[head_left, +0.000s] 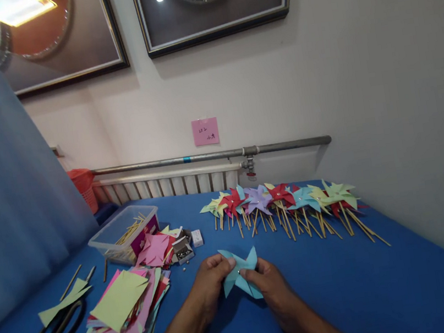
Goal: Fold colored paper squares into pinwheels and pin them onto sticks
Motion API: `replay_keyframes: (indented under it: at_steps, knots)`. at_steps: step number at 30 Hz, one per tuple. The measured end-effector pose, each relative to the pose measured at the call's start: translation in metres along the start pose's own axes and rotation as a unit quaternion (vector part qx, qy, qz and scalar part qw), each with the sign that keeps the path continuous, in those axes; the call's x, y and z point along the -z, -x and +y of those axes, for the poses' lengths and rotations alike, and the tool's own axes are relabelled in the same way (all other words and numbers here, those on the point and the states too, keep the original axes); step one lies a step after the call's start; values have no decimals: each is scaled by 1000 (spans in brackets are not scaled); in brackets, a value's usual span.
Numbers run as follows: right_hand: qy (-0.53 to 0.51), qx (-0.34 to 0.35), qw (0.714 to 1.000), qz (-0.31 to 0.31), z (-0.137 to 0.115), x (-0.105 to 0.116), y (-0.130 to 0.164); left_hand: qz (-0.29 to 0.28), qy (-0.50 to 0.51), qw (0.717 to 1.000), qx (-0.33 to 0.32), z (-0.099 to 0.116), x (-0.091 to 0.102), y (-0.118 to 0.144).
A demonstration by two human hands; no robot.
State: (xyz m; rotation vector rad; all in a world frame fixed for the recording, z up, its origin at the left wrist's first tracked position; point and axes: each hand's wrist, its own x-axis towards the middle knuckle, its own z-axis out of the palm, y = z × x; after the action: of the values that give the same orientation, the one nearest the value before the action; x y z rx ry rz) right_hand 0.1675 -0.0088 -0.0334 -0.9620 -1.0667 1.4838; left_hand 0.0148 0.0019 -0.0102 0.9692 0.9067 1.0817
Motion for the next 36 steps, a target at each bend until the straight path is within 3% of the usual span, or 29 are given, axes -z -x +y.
replay_keyframes:
  at_steps: [9, 13, 16, 21, 29, 32, 36]
  knots:
    - [-46, 7, 998, -35, -11, -8, 6, 55, 20, 998, -22, 0, 6, -7]
    - [2, 2, 1000, 17, 2, -1, -2, 24, 3, 999, -22, 3, 3, -2]
    - [2, 6, 1000, 11, 8, 4, -5, 3, -18, 1000, 5, 2, 1, 0]
    - [-5, 7, 1000, -2, 7, 4, -4, 18, -37, 999, 13, -2, 2, -4]
    - [24, -3, 999, 48, 6, 2, -6, 15, -39, 999, 14, -1, 1, -3]
    - [29, -9, 998, 52, 8, 4, -7, 34, -30, 999, 0, 1, 2, -4]
    - [54, -23, 996, 67, 14, 8, -13, 116, -69, 989, -63, 12, 15, -10]
